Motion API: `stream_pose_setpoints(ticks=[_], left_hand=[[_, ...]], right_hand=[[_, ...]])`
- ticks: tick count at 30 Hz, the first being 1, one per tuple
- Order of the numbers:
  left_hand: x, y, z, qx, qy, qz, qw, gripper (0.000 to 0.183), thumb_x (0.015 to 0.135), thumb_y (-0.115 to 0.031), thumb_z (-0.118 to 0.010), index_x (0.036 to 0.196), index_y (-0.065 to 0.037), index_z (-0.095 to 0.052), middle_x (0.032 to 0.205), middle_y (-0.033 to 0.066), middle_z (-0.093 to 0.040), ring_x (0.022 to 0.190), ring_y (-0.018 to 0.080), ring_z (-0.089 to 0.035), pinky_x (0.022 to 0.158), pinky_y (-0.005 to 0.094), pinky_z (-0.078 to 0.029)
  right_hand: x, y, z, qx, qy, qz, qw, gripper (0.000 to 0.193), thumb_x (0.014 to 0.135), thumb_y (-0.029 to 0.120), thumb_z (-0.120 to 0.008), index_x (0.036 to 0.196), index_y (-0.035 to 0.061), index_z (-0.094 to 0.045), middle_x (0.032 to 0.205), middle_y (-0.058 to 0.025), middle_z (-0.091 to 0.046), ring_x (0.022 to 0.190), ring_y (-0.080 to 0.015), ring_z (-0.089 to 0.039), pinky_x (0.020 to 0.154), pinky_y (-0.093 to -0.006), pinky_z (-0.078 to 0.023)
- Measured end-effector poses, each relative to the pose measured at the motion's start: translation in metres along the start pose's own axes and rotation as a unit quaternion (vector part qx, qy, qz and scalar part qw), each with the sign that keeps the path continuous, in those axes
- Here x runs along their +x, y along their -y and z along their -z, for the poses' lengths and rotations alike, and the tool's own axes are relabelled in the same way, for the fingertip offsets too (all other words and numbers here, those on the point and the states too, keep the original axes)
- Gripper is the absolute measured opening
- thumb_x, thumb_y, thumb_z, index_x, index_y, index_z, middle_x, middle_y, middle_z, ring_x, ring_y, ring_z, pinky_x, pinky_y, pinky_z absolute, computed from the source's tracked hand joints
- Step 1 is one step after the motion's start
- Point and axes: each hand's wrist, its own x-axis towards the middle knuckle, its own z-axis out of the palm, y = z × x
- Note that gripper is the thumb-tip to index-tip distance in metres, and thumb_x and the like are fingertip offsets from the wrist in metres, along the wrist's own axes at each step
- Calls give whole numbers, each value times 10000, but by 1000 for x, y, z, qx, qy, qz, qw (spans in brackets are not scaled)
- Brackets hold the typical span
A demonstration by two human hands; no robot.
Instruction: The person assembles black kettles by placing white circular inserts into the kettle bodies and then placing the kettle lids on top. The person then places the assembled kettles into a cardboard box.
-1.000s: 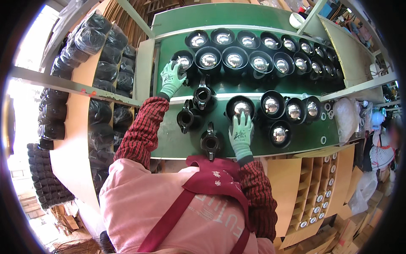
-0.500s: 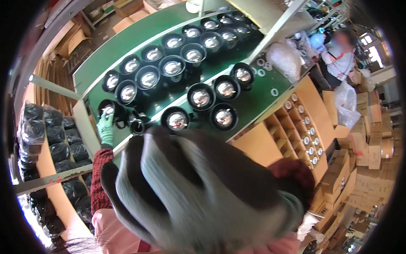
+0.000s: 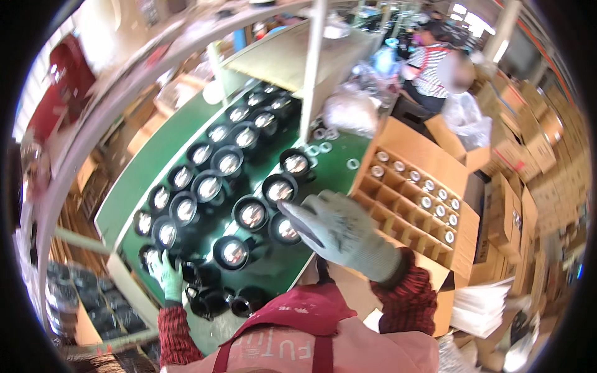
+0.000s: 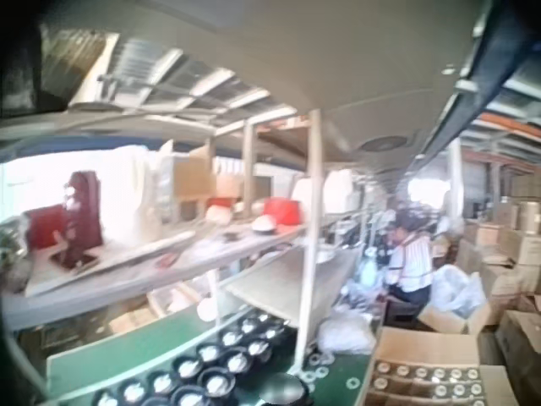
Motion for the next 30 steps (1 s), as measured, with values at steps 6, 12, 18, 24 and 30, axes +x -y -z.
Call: stream_pose_setpoints(ticks=[6,12,18,24,30], left_hand=[[0,-101,52,-75,-14,-95,993,489,818,-234,-754,1271,-123,-610,1372,165,-539,1323,402,-439,1140,570,-276],[-6,-234,103,-139,-38,-257,956,567,704,-142,-790,1244,-119,-618,1328,156,-541,1232,402,-483,1078,554,-342],[-85,-428,66,-249,145,-407,867,567,796,-308,-778,1301,-126,-595,1314,169,-554,1174,394,-527,976,513,-425],[-189,-631,21,-183,303,-520,777,777,844,-421,-731,1494,-126,-423,1446,168,-485,1302,357,-492,1042,521,-409],[-259,-758,7,-64,317,-552,769,943,782,-358,-797,1551,-98,-316,1469,218,-433,1224,387,-514,999,500,-430]], right_hand=[[-171,-52,-118,149,193,-250,937,395,952,390,-594,1227,109,-629,1001,-142,-697,938,-344,-681,799,-471,-534],[-299,-79,-138,317,177,-399,842,531,923,484,-605,1335,148,-603,1149,-198,-674,1087,-391,-638,946,-509,-496],[-451,-178,-79,82,68,-561,821,895,744,475,-797,1487,138,-431,1452,-178,-485,1346,-392,-444,1084,-517,-406],[-638,-262,-40,-50,203,-742,637,1341,580,598,-876,1600,62,-190,1646,-243,-156,1504,-439,-183,1209,-538,-213],[-684,-272,-50,54,259,-700,664,1424,564,652,-866,1625,79,-108,1664,-241,-90,1506,-463,-148,1189,-609,-190]])
